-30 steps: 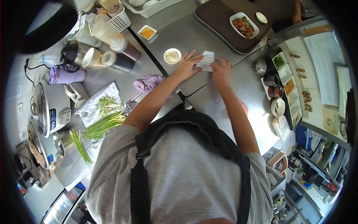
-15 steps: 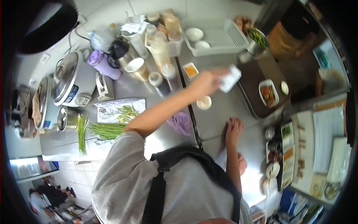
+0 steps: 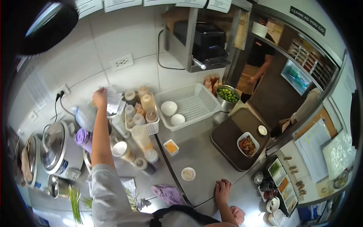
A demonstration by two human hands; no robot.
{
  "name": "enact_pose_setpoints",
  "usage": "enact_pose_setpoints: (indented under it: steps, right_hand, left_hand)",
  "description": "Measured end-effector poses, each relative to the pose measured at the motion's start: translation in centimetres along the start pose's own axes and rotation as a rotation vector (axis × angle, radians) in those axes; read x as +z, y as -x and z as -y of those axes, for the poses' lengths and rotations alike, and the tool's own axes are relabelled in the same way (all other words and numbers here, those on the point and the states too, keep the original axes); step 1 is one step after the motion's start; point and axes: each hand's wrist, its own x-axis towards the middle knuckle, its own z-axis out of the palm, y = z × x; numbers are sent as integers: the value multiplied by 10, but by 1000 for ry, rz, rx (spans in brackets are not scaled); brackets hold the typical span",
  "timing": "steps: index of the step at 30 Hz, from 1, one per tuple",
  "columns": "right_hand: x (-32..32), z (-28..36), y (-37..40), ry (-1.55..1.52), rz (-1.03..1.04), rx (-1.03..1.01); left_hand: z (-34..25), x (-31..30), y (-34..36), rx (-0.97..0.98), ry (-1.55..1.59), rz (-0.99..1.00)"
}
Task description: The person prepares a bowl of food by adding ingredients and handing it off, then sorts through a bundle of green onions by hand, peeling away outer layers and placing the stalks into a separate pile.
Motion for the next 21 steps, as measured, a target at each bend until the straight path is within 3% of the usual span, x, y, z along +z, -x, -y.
enact_pose_setpoints:
  steps: [4, 7, 10, 11, 13, 15, 16, 17, 20, 21]
  right_hand:
    - [1, 0, -1, 32, -17, -10]
    - [1, 4, 2, 47, -22, -16]
    - [-1, 3, 0, 55, -21, -13]
    - [0, 3, 0, 54, -26, -5]
    - [-4, 5, 0, 54, -29, -21]
    - [-8, 4, 3, 63, -41, -34]
    - [-4, 0, 2, 66, -49, -48]
    - [-1, -5, 5, 65, -36, -65]
    - [2, -15, 8, 79, -14, -104]
    - [2, -14, 5, 68, 11, -120]
  left_hand:
    - [-3, 4, 8, -23, 61, 1]
    - [-5, 2, 16, -19, -64, -16]
    - [64, 40, 10, 18, -331, 164]
    - [54, 30, 12, -130, -287, 366]
    - [36, 21, 26, -202, -289, 399]
    - [32, 29, 31, 19, -373, 288]
    - [30, 16, 38, 114, -431, 235]
    - [27, 8, 47, 131, -283, 142]
    - [-52, -99, 116, 228, 15, 136]
    - [-77, -138, 152, 168, 150, 205]
